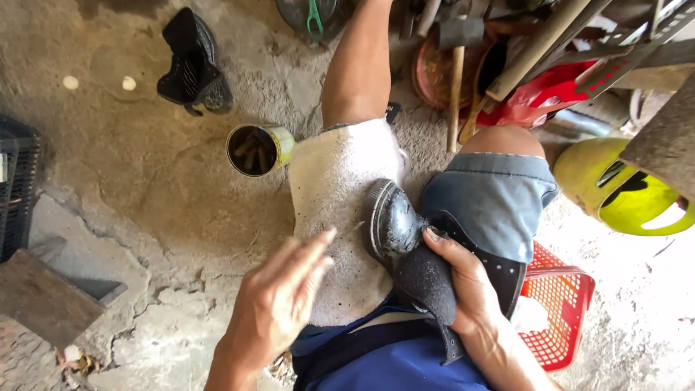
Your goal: The person sits on the floor and sews a black boot using a needle and thread. They repeatedly push the needle through the sole and pull the thread to stitch the shoe, which rests on a white towel on their lap.
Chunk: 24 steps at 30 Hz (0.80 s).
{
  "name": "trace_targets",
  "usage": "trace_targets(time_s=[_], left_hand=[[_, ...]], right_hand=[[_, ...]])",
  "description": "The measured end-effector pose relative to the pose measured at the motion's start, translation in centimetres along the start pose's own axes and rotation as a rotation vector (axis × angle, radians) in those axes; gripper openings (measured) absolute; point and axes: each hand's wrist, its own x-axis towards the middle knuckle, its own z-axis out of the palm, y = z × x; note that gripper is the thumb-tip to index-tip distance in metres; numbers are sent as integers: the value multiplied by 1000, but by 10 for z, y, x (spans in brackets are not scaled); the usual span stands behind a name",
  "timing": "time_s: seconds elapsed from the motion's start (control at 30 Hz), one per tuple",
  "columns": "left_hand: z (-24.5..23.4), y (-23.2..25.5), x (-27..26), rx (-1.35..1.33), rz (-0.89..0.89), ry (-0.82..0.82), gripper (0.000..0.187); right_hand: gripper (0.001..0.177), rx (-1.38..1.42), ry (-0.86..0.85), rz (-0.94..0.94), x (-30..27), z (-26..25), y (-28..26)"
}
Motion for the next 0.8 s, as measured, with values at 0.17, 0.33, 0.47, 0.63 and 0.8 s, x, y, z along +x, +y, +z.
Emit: trace_targets(time_s=[0.17, 0.33, 0.47, 0.63, 0.8], left_hand=[[-1, 7, 16, 211, 132, -80, 44], [-8, 11, 26, 286, 126, -136, 48], [-6, 4, 18, 309, 135, -83, 49], [-1, -5, 6, 261, 92, -83, 54], [3, -19, -8, 230, 119, -67, 50]], right_hand=[[23, 43, -16, -15, 1, -2, 6], [26, 94, -13, 1, -4, 3, 8], [32, 85, 48, 6, -10, 14, 10], [24, 31, 33, -107, -10, 14, 21], [19, 11, 102, -257, -17, 20, 37]])
